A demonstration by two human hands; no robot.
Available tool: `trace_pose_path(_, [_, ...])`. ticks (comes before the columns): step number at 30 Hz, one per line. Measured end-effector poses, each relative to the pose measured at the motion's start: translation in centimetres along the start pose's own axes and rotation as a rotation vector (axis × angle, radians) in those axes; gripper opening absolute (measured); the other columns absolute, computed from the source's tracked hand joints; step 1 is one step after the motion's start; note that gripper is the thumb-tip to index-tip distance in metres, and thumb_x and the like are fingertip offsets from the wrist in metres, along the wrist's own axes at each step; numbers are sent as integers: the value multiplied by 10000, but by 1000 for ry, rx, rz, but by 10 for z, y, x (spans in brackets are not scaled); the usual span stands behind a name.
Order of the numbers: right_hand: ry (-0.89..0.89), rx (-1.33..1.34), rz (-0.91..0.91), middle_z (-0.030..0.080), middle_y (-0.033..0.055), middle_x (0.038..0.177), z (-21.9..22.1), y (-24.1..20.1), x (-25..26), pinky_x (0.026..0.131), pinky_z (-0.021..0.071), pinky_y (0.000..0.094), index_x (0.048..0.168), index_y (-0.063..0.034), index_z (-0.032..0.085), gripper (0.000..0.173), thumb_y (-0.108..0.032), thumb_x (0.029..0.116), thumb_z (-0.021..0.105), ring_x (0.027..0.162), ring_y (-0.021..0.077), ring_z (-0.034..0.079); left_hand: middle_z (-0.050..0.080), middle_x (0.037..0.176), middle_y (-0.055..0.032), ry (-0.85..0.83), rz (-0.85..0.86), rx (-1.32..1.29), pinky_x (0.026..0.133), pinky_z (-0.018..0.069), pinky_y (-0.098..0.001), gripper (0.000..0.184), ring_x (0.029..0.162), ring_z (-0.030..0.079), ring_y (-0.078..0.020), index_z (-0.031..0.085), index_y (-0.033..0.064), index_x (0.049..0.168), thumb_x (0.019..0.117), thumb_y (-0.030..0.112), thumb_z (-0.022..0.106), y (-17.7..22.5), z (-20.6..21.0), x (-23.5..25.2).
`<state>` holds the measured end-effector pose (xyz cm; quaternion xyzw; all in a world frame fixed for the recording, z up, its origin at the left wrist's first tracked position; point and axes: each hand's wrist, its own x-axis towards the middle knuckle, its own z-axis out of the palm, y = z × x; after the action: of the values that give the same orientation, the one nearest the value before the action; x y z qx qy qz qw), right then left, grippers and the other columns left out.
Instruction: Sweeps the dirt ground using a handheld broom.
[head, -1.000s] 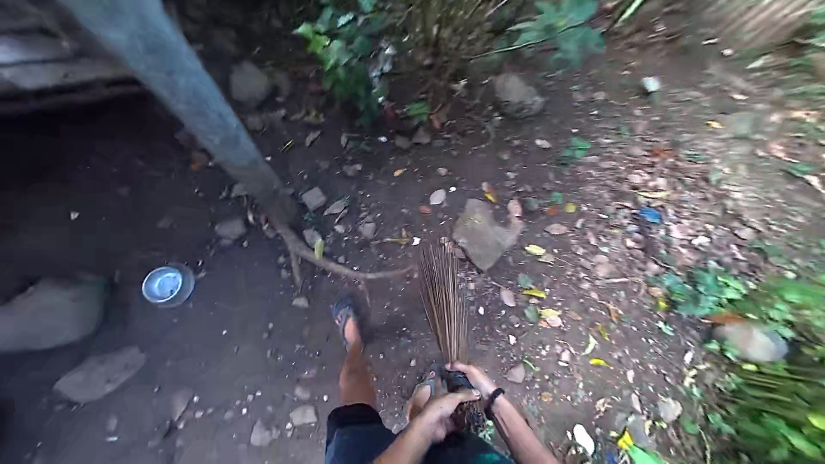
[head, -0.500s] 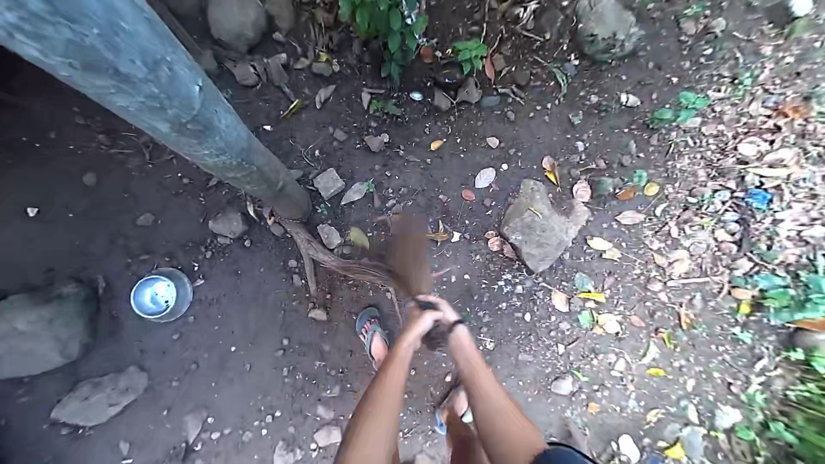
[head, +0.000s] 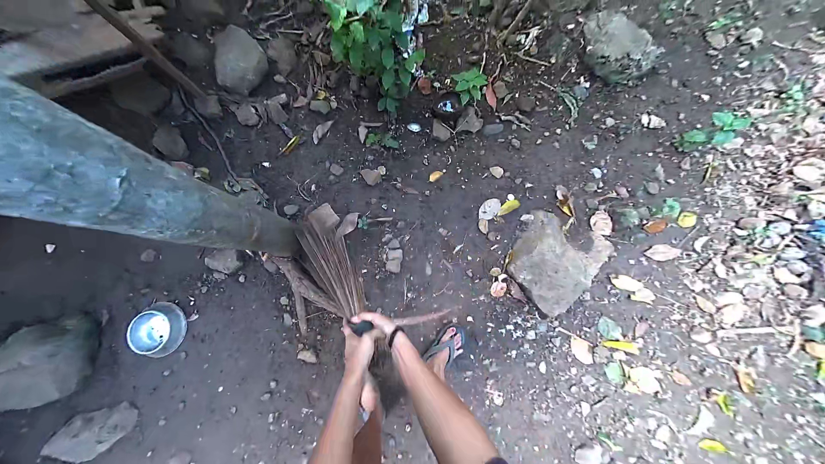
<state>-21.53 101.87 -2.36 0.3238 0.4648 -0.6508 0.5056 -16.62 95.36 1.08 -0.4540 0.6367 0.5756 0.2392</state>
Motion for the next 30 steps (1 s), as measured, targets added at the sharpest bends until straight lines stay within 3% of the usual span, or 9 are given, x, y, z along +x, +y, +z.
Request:
trace_pose_path(1, [21,-6,-84,639,147,1081,-28,-20,14,856,502,320,1210,80,592,241,-47,1022,510,915,154,596,587,1300,-255,-49,2,7,930,525,-486,780,1140,610,-320,319,-7,1527,866,55,728,20,29,21])
trace_pose_path(6, [410,254,-408,606,185,1125,-192,-68,2,868,497,283,1285,132,505,299,-17,1051,395,929,143,583,473,1502,-253,-599,36,496,1138,404,-488,829,1387,478,-338,230,1,1590,929,161,705,106,183,36])
trace_pose_path(9, [619,379,-361,592,162,1077,-203,-84,-36,821,493,292,1259,96,523,268,-53,1055,432,892,153,571,460,1521,-246,-725,56,468,1140,403,-515,947,1393,477,-346,138,72,1639,898,114,727,98,212,39])
trace_pose_path(12, [709,176,-188,664,214,1085,-164,-52,-72,851,548,430,1269,93,561,370,-101,972,667,935,254,653,436,1521,-235,-687,86,103,1071,467,-426,940,1308,531,-273,159,61,1625,836,-28,662,45,161,-1])
trace_pose_path(16, [380,112,78,680,208,1059,-123,22,-149,878,566,452,1275,84,557,473,-77,877,756,948,267,677,494,1419,-280,-302,-74,19,1036,489,-425,977,1242,563,-285,196,-57,1568,731,-4,696,-11,107,-134])
trace_pose_path(18, [262,96,264,687,188,1047,-131,37,-173,886,539,425,1206,81,611,368,-74,900,744,941,238,663,509,1374,-299,-157,-200,-23,1021,490,-412,880,1199,574,-287,210,-98,1542,802,-26,681,-18,118,-179])
trace_pose_path(20, [312,99,348,682,204,1085,-174,35,-171,900,541,434,1200,103,612,346,-96,936,710,963,251,662,613,1105,-195,-189,-281,-79,789,564,-354,610,922,643,-196,384,-80,1406,865,10,650,-26,164,-172])
trace_pose_path(25, [734,-48,38,679,215,1114,-315,-72,-153,932,520,431,1171,104,639,338,-140,951,718,1000,259,650,567,1293,-191,-643,-234,-85,899,522,-413,640,1076,596,-223,294,19,1533,951,0,558,36,320,-77])
trace_pose_path(30, [756,32,-311,689,194,1011,-293,-82,-135,819,558,469,1219,33,627,411,-148,891,797,893,275,666,565,1263,-165,-575,105,-110,806,559,-305,939,956,642,-122,138,53,1606,784,-34,585,25,305,-47])
